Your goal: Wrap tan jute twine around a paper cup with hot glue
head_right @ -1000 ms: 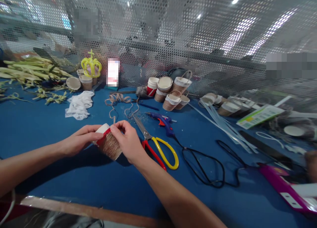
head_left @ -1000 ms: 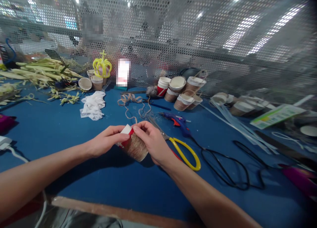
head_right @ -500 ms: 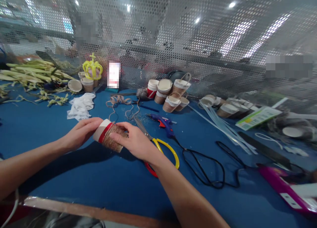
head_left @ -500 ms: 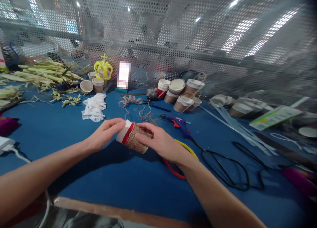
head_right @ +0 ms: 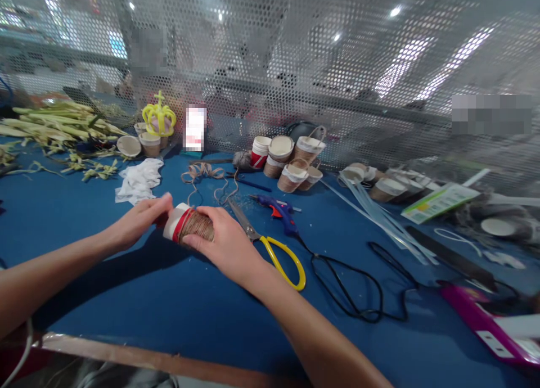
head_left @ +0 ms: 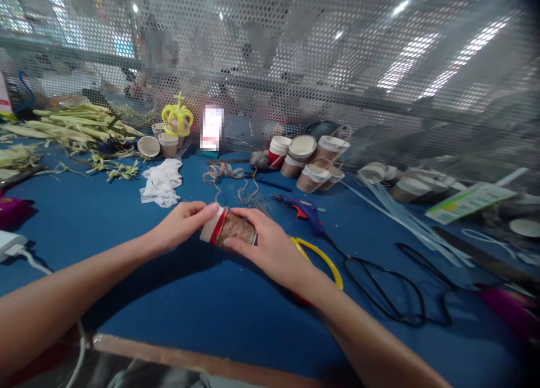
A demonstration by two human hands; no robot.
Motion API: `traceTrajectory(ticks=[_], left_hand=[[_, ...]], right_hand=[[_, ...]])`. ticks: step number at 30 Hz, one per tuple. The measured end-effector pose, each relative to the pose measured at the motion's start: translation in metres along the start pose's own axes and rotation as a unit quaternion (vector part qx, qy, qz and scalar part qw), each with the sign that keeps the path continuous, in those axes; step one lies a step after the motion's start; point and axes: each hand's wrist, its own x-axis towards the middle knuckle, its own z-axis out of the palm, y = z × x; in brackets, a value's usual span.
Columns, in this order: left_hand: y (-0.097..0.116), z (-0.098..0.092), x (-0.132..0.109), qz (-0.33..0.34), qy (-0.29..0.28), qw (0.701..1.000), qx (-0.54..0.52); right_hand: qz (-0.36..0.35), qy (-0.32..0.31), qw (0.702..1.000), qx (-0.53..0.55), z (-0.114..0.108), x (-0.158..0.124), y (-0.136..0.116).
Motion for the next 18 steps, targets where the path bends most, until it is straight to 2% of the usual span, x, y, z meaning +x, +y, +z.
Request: traceTrajectory(ticks=[3,10,13,18], left_hand=[[0.004,0.005,-0.005,-0.039,-0.041,0.998,0.018],[0.002,0.009,-0.007,-0.114,-0.052,0.988,-0.088],[0.002,0.009,-0.006,-0.136,-0.05,0.98,-0.137],[0.003,0.013,-0.008,-0.146,-0.015,0.975,-0.165]], right_hand=[[-0.026,0.001,1.0,-0.002,0.006,-0.005,-0.003],[-0.041,-0.001,0.999,0.021,0.014,-0.01,-0.001],[-0.029,-0.01,0.999,0.036,0.014,-0.01,0.001],[0.012,-0.032,0.995,0.089,0.012,-0.008,0.004]])
